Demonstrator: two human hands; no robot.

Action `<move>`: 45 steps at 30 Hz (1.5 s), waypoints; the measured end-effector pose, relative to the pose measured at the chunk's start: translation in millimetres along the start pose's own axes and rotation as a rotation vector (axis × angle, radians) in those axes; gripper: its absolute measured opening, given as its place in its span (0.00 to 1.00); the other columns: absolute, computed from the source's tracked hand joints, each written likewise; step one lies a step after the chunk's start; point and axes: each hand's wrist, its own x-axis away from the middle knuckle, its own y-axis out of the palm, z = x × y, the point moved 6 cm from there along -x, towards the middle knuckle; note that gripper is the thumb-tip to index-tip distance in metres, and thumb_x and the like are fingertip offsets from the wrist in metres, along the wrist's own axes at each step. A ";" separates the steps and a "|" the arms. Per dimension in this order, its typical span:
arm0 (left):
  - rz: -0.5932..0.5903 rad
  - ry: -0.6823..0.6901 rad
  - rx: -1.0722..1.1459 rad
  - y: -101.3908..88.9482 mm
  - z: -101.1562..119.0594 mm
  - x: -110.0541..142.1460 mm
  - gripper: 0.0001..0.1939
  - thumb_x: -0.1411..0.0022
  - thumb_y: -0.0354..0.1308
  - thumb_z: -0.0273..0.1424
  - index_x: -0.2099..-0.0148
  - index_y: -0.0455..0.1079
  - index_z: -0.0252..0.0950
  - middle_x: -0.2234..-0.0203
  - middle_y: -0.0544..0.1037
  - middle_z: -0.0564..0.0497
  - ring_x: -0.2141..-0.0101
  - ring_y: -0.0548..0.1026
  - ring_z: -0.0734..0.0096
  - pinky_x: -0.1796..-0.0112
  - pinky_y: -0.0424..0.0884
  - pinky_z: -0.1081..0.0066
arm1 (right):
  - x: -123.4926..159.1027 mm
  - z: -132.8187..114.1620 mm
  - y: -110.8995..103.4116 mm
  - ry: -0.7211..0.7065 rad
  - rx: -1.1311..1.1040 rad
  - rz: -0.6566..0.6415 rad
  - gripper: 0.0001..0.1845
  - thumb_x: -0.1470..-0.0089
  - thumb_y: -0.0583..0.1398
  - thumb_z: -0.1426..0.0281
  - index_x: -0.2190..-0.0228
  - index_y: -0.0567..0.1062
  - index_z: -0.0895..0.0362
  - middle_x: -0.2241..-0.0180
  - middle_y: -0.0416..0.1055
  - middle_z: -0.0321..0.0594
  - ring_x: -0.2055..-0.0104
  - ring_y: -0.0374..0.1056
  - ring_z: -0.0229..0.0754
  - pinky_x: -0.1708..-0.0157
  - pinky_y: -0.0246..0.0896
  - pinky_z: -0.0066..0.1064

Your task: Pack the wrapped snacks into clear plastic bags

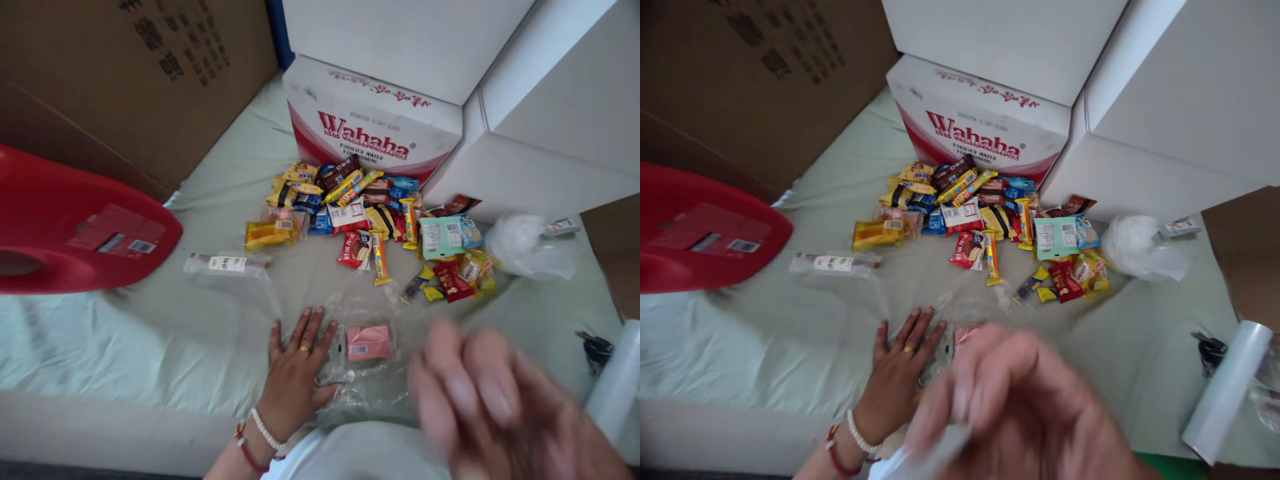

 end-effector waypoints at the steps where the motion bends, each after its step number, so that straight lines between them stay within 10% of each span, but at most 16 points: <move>1: -0.005 0.000 0.004 -0.3 0.4 -0.2 0.43 0.43 0.61 0.55 0.29 0.59 0.49 0.29 0.57 0.43 0.31 0.57 0.43 0.33 0.29 0.39 | -18.8 6.9 -14.7 -0.028 0.077 0.137 0.17 0.44 0.63 0.55 0.53 0.69 0.36 0.62 0.69 0.44 0.56 0.70 0.53 0.65 0.72 0.45; 3: -0.020 0.003 0.011 -0.9 1.6 -1.0 0.47 0.45 0.61 0.58 0.28 0.57 0.48 0.28 0.56 0.41 0.31 0.56 0.42 0.34 0.27 0.38 | -64.4 29.9 -35.7 -0.074 0.329 0.267 0.10 0.38 0.59 0.62 0.53 0.72 0.42 0.57 0.70 0.45 0.50 0.68 0.53 0.55 0.71 0.48; 8: -0.073 -0.002 -0.011 -0.6 3.9 -4.1 0.57 0.51 0.64 0.62 0.26 0.52 0.44 0.27 0.50 0.37 0.30 0.52 0.36 0.35 0.28 0.32 | -178.2 115.2 -28.6 -0.115 1.152 -0.041 0.25 0.42 0.62 0.72 0.43 0.72 0.56 0.40 0.65 0.52 0.36 0.54 0.62 0.39 0.55 0.57; 13: -0.124 -0.005 -0.044 1.5 2.3 -3.1 0.61 0.53 0.65 0.61 0.25 0.47 0.41 0.27 0.45 0.35 0.29 0.47 0.36 0.36 0.33 0.30 | -206.6 142.1 -40.3 -0.027 1.369 -0.075 0.23 0.40 0.62 0.67 0.45 0.73 0.63 0.45 0.68 0.59 0.38 0.53 0.66 0.41 0.54 0.59; 19: -0.113 -0.012 -0.058 2.5 0.9 -1.6 0.64 0.53 0.67 0.58 0.24 0.45 0.35 0.27 0.44 0.31 0.29 0.46 0.34 0.36 0.36 0.29 | -138.9 107.0 -87.0 -0.019 1.300 0.091 0.29 0.39 0.61 0.63 0.41 0.70 0.63 0.39 0.61 0.60 0.36 0.52 0.67 0.38 0.50 0.62; 25: -0.124 -0.029 -0.055 -1.8 -5.7 -5.2 0.63 0.52 0.66 0.56 0.24 0.43 0.33 0.27 0.43 0.32 0.28 0.46 0.37 0.36 0.35 0.27 | 16.7 111.0 -10.3 -0.247 0.909 -0.424 0.20 0.38 0.61 0.66 0.45 0.74 0.52 0.43 0.70 0.47 0.39 0.62 0.52 0.39 0.62 0.49; 34: -0.150 0.008 -0.066 -6.2 -15.3 -6.3 0.65 0.55 0.67 0.56 0.25 0.45 0.32 0.28 0.46 0.28 0.28 0.46 0.35 0.36 0.35 0.28 | 64.9 137.1 1.7 -0.179 0.873 -0.226 0.20 0.39 0.59 0.74 0.47 0.76 0.48 0.49 0.75 0.45 0.47 0.68 0.50 0.44 0.64 0.51; 39: -0.125 0.026 -0.095 -5.5 -14.9 -6.0 0.64 0.55 0.68 0.55 0.25 0.45 0.32 0.28 0.48 0.28 0.28 0.45 0.35 0.36 0.38 0.28 | 14.0 123.6 -21.1 -0.029 0.808 -0.300 0.14 0.34 0.57 0.62 0.57 0.81 0.52 0.62 0.78 0.42 0.60 0.72 0.45 0.55 0.68 0.39; 45: -0.163 0.019 -0.066 -2.4 -17.0 -5.8 0.66 0.55 0.68 0.56 0.24 0.42 0.31 0.28 0.45 0.28 0.28 0.46 0.36 0.37 0.35 0.27 | -141.9 115.0 -106.8 -0.025 1.112 0.210 0.22 0.34 0.52 0.66 0.45 0.76 0.59 0.47 0.74 0.51 0.45 0.68 0.51 0.43 0.61 0.42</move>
